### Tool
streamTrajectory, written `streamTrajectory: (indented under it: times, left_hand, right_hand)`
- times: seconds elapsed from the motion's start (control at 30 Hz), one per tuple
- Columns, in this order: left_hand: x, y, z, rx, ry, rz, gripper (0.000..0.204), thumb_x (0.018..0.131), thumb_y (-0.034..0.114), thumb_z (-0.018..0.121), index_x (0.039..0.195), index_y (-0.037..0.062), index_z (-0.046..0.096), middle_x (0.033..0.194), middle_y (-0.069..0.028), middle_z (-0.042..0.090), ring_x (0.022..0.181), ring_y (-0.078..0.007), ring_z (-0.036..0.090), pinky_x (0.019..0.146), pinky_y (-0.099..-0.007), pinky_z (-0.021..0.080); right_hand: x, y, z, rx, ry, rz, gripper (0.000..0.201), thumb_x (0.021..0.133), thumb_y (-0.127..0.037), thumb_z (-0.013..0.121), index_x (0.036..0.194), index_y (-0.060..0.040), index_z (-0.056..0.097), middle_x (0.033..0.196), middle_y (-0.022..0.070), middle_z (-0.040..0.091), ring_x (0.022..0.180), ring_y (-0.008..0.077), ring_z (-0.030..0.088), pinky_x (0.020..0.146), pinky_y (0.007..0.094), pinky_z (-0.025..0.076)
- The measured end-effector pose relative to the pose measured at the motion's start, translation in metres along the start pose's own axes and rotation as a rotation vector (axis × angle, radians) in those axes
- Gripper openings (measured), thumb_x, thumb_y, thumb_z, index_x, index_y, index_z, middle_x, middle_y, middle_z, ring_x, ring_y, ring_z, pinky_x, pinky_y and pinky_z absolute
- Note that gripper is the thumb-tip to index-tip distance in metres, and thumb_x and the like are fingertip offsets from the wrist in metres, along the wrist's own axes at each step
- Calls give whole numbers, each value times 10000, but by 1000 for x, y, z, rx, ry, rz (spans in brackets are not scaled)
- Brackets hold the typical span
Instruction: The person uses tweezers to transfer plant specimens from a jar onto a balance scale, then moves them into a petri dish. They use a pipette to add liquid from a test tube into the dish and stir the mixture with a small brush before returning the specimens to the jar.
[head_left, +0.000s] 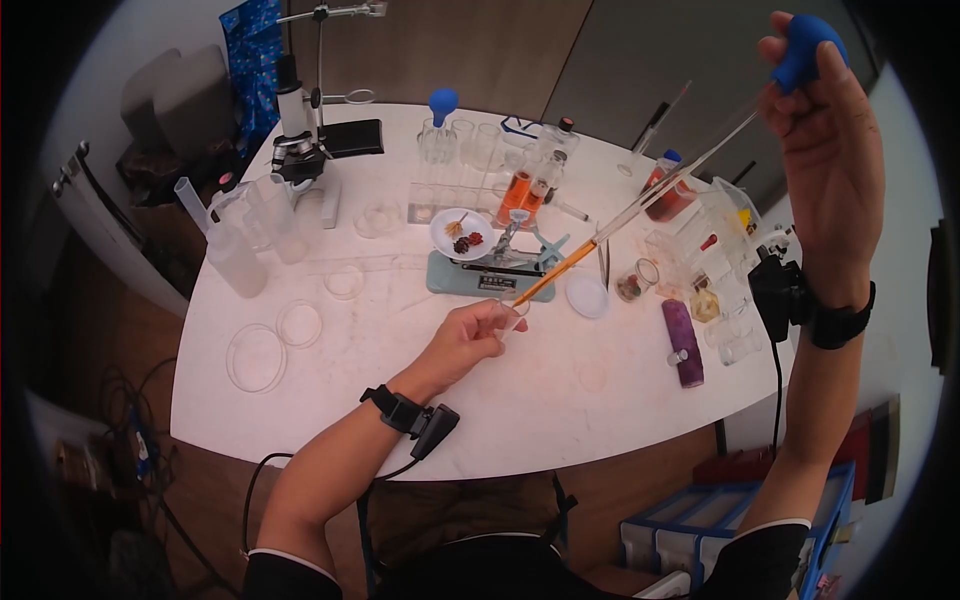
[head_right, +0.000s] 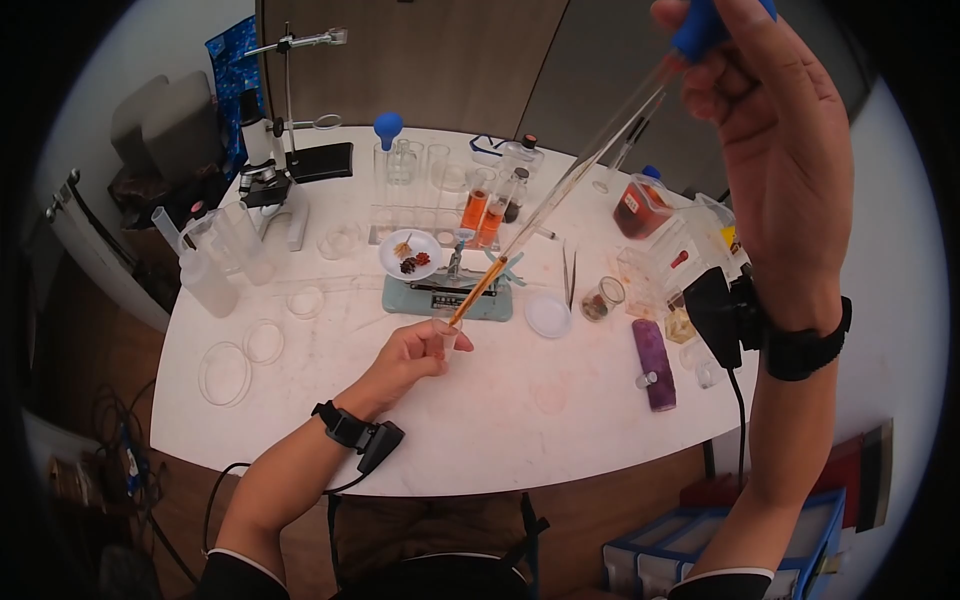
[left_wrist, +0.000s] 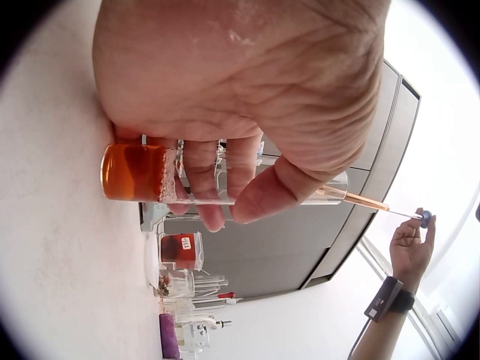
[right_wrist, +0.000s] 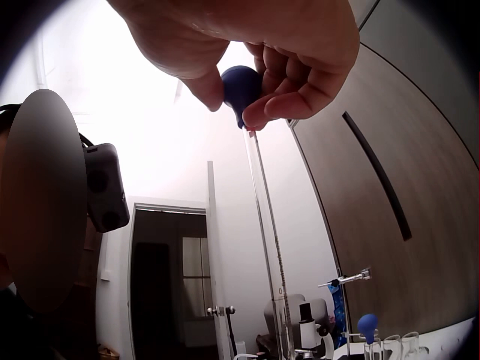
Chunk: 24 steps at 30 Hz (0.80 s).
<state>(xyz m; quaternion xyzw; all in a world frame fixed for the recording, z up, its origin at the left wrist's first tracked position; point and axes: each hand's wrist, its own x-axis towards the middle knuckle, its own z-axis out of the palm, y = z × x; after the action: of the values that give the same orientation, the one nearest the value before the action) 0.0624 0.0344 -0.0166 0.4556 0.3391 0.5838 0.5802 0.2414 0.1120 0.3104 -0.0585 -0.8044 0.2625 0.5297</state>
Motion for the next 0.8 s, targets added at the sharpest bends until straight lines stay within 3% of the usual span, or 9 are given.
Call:
streamTrajectory:
  times: [0.23,0.53,0.8]
  left_hand:
    - [0,0,0,23,8,-19,386,796,-35,592,1151,110,638,936,-20,624,987,-103,571,813,-255,438]
    - [1,-4,-2,17,1,-11,374,796,-30,596,1135,123,637,1028,-42,646,934,-86,555,813,-250,442]
    - [1,-2,-1,16,8,-10,368,792,-27,598,1124,128,638,1070,-61,657,789,-54,486,771,-231,438]
  right_hand:
    - [-1,5,-1,-25,105,-23,357,984,-363,575,1121,-33,586,870,58,698,652,53,665,644,187,565]
    - [0,5,-6,-77,108,-29,373,983,-377,572,1125,-33,584,863,58,701,653,46,664,654,189,569]
    - [-1,1,-7,-75,118,-19,376,982,-385,569,1128,-38,585,860,57,702,655,47,663,642,182,565]
